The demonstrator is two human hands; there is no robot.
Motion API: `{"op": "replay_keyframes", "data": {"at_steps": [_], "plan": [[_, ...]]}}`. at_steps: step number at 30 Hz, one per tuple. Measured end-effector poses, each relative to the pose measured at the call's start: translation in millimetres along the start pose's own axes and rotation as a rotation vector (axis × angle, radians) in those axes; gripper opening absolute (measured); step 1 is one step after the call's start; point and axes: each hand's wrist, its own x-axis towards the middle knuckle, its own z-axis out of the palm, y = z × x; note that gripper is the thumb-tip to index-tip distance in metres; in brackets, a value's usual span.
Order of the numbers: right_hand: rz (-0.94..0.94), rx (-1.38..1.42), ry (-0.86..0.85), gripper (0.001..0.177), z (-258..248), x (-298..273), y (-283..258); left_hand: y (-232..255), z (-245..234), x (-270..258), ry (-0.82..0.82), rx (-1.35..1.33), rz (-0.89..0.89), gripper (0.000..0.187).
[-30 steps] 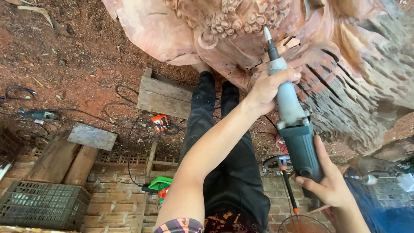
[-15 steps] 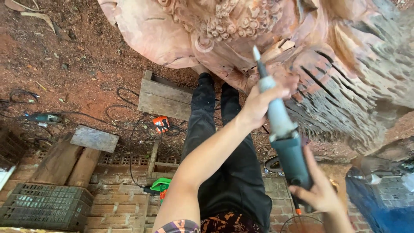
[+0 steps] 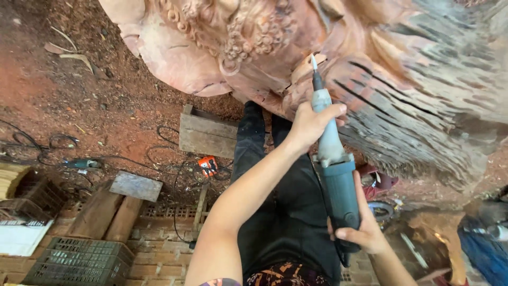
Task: Using a power rotary tool to carve intricate details and textures into a large wooden sculpture of a figure.
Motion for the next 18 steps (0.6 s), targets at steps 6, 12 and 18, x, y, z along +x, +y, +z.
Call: {"op": "replay_keyframes", "data": {"at_steps": [6, 12, 18], "plan": [[0.101, -0.38, 0.113, 0.132, -22.6, 31.5, -47.8, 32.5, 27.5, 21.7, 0.069, 0.066, 0.112, 0.022], [-0.017, -0.184, 0.166, 0.138, -13.3, 27.1, -22.0, 1.1, 31.9, 44.8, -0.323, -0.416, -0.119, 0.031], [0.018, -0.069, 0.172, 0.137, -27.8, -23.8, 23.9, -8.7, 53.5, -1.3, -0.21, -0.306, -0.236, 0.024]]}}
